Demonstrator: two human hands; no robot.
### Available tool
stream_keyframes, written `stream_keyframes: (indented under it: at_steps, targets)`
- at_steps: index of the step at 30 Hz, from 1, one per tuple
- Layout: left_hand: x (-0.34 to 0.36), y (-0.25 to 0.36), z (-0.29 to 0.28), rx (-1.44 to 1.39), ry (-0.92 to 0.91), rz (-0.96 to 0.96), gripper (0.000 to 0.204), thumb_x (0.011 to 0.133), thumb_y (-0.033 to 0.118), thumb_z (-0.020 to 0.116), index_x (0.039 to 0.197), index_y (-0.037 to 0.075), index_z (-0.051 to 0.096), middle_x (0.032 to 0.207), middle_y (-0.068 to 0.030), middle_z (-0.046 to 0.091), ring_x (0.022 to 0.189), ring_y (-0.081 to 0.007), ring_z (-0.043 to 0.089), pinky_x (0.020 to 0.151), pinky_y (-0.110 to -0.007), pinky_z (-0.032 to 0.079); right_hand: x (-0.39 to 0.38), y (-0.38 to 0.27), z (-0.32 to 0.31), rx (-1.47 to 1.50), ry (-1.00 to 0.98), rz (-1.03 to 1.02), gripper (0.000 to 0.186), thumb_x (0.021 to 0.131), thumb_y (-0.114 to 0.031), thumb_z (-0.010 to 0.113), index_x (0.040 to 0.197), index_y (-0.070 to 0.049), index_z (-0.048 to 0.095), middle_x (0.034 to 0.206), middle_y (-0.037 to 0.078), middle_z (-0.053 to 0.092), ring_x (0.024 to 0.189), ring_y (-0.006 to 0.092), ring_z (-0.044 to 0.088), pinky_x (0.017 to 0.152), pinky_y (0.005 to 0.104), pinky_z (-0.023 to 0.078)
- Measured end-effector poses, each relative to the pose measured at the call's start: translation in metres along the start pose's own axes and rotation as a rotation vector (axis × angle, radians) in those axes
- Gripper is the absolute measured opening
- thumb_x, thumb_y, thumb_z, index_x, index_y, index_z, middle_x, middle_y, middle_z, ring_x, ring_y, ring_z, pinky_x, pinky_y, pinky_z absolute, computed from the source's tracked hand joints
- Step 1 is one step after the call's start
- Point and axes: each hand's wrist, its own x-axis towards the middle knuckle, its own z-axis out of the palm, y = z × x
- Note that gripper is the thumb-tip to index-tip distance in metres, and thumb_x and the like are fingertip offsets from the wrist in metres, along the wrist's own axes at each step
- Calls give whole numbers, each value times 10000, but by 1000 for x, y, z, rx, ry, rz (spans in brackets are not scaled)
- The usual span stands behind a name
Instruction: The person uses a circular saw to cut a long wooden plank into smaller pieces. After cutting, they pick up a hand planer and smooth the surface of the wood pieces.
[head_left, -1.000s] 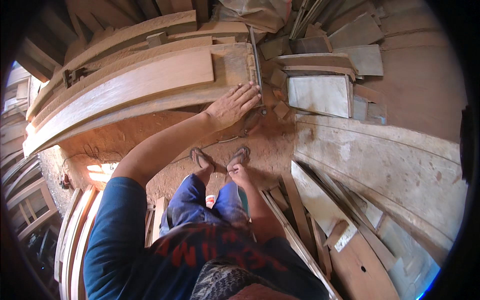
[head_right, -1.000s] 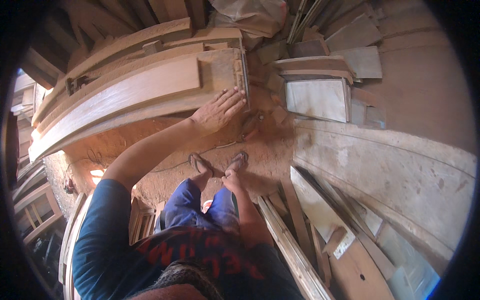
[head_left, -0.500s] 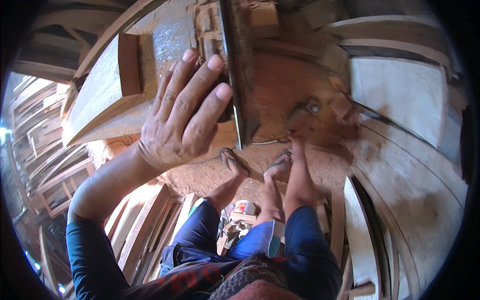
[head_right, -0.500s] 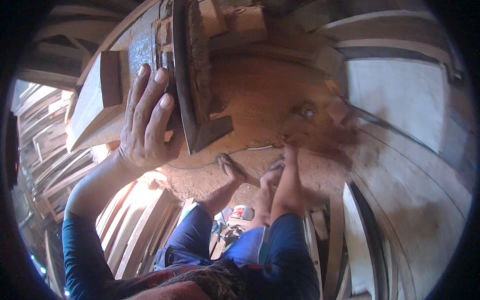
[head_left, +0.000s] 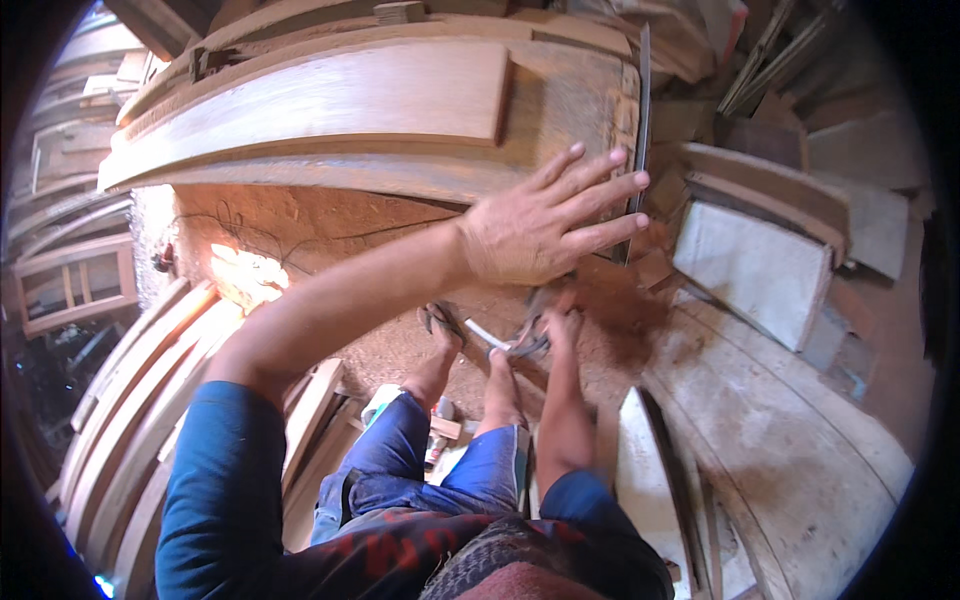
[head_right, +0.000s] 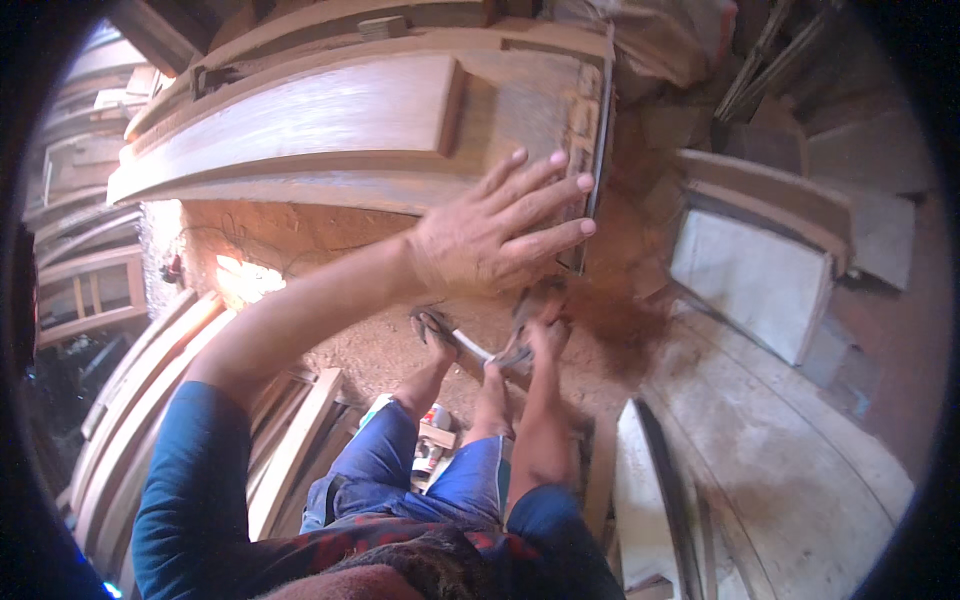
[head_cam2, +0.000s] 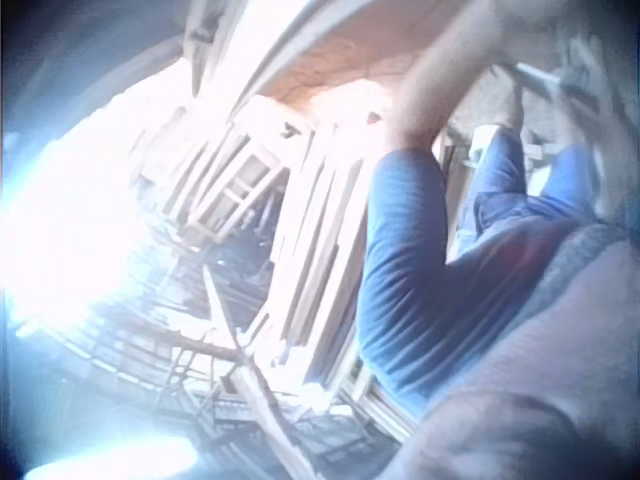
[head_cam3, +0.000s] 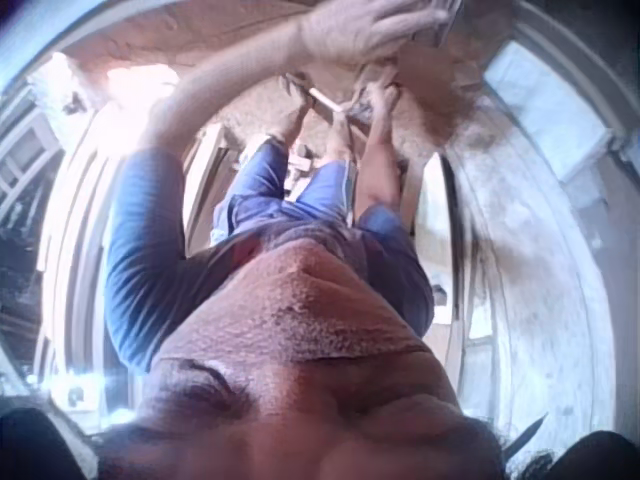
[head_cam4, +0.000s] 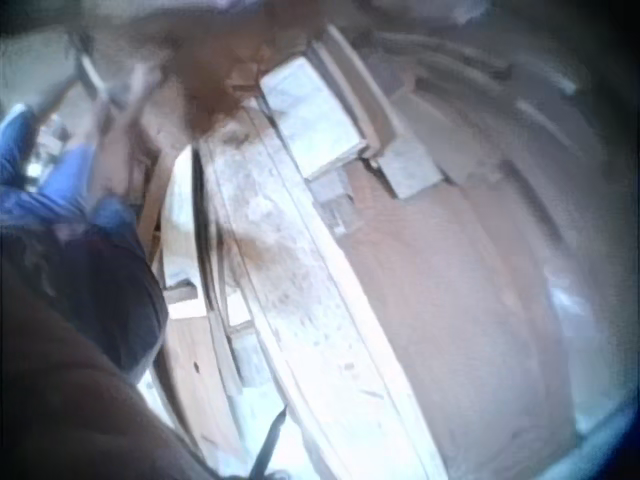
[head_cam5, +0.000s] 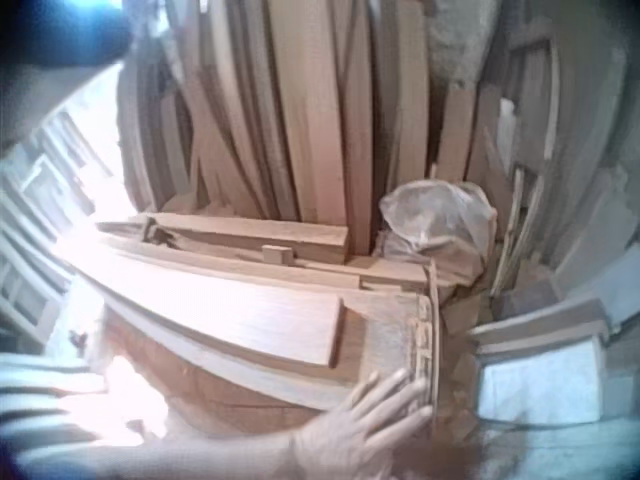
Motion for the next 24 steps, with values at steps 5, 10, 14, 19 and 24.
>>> stream_keyframes:
  at_steps: [5,10,14,19,24]
  targets:
    - [-115,113,16,-436,434,-736,704,842,145,758,1456,2,445,1445,-274,500,1353,-494,465,1159,-546,380,-167,-86,15,-111,8,-867,465,804,-278,766,1147,26,689,1066,216,704,935,425,700,852,508,547]
    - [-232,191,74,-1423,376,-1881,569,907,447,773,1142,-61,679,1046,-127,721,960,-209,679,876,-338,539,-283,-110,44,-353,-301,-372,372,837,-264,716,1074,16,650,1162,303,659,1089,471,618,923,550,491]
    - [-275,185,70,-1515,606,-2106,424,919,382,734,1090,-6,725,934,-85,735,831,-183,691,740,-345,559,-349,-166,63,-937,-580,-746,589,809,-221,724,1275,80,528,1219,303,635,1213,461,540,1028,513,444]
    - [-329,150,68,-1330,753,-2172,290,860,202,678,1072,6,706,899,-63,723,776,-178,684,704,-343,553,-306,-267,101,-633,-98,-1067,300,937,-150,609,1180,21,644,1200,275,649,1120,450,609,989,516,488]
    - [-407,154,41,-1176,656,-2083,324,836,164,651,1108,-7,689,900,-80,721,802,-186,689,730,-345,554,-206,-331,141,-1103,-47,-925,483,1036,-265,476,1437,3,505,1431,255,544,1339,421,503,1145,524,395]
